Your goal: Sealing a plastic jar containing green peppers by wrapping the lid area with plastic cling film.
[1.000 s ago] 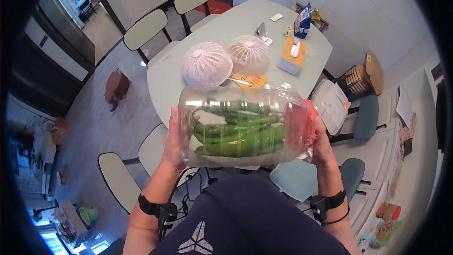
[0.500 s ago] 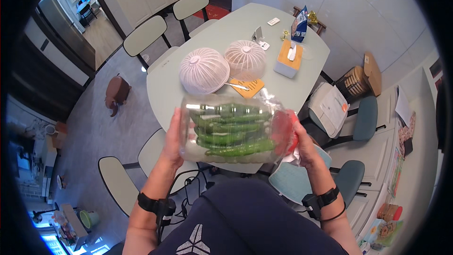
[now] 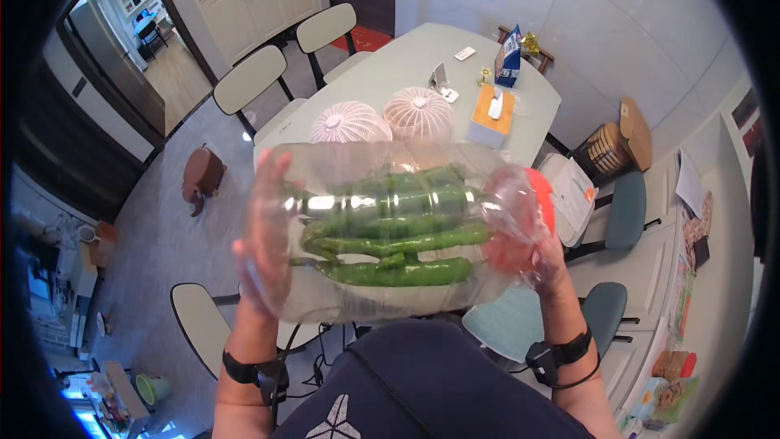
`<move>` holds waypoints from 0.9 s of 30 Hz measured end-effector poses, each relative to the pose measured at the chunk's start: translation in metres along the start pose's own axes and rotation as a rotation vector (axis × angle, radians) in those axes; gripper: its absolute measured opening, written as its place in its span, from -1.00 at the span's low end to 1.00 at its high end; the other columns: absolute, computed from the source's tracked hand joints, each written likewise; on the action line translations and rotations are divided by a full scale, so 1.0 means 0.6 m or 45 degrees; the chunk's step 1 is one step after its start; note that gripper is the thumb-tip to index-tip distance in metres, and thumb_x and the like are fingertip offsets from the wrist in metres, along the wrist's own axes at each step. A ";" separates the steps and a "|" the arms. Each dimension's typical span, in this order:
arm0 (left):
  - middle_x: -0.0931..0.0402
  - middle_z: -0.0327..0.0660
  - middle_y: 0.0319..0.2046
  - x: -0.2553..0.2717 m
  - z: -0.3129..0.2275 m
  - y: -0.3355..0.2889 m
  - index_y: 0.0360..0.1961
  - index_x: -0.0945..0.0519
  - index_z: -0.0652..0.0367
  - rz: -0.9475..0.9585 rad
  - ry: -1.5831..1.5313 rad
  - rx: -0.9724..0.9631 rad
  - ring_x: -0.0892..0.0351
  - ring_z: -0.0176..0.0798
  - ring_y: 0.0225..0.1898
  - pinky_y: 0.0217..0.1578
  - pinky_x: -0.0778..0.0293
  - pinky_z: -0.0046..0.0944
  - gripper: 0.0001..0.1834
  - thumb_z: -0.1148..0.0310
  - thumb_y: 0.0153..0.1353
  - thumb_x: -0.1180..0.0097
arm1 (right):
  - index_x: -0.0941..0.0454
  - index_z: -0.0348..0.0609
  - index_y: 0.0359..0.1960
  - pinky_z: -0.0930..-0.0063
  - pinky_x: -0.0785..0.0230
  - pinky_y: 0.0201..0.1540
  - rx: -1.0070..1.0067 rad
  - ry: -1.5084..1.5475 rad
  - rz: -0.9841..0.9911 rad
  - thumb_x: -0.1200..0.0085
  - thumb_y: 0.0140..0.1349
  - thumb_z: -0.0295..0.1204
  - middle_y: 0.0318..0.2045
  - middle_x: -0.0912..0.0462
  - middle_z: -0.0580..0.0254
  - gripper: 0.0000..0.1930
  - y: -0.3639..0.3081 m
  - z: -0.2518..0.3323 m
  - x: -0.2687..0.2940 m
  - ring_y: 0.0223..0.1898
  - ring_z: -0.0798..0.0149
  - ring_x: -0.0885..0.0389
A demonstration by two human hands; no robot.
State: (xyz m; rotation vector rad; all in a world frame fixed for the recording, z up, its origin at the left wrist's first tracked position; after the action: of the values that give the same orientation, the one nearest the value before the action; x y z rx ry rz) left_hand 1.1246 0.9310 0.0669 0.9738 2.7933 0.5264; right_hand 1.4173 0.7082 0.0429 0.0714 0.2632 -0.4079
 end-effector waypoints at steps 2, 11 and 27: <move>-0.18 -0.01 0.44 0.004 0.004 -0.008 0.55 -0.04 0.16 -0.067 0.056 -0.044 -0.27 -0.01 0.37 0.36 -0.16 0.12 0.14 -0.58 0.27 0.66 | -0.32 -0.33 0.30 0.43 -0.51 -0.03 0.079 0.074 -0.039 -0.23 0.05 0.17 0.01 -0.56 0.16 -0.07 -0.001 -0.004 -0.001 -0.07 0.31 -0.59; -0.17 -0.12 0.45 0.016 0.004 -0.023 0.53 -0.09 0.20 -0.065 -0.130 0.079 -0.20 -0.18 0.39 0.27 -0.24 -0.15 0.02 -0.40 0.32 0.23 | -0.44 -0.31 0.17 0.50 -0.51 -0.10 -0.025 -0.082 -0.066 -0.20 0.14 0.13 -0.11 -0.62 0.26 -0.22 0.000 -0.014 -0.002 -0.15 0.40 -0.61; -0.01 -0.04 0.53 -0.005 -0.018 -0.016 0.57 0.00 0.07 -0.155 -0.151 0.405 -0.11 -0.04 0.46 0.45 0.04 0.04 0.06 -0.50 0.27 0.46 | -0.28 -0.30 0.34 0.33 -0.48 0.06 -0.209 0.125 0.120 -0.24 0.07 0.18 0.08 -0.55 0.11 -0.05 0.025 -0.038 -0.019 0.03 0.25 -0.58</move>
State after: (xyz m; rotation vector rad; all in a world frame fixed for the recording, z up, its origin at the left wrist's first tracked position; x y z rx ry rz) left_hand 1.1191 0.9190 0.0737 0.8465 2.8559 0.0067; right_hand 1.4078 0.7291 0.0242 -0.0573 0.3874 -0.2884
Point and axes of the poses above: each hand's wrist, its own y-axis towards the middle knuckle, its own x-axis out of the back of the hand, z = x × y, the point moved 2 cm from there along y, towards the middle knuckle
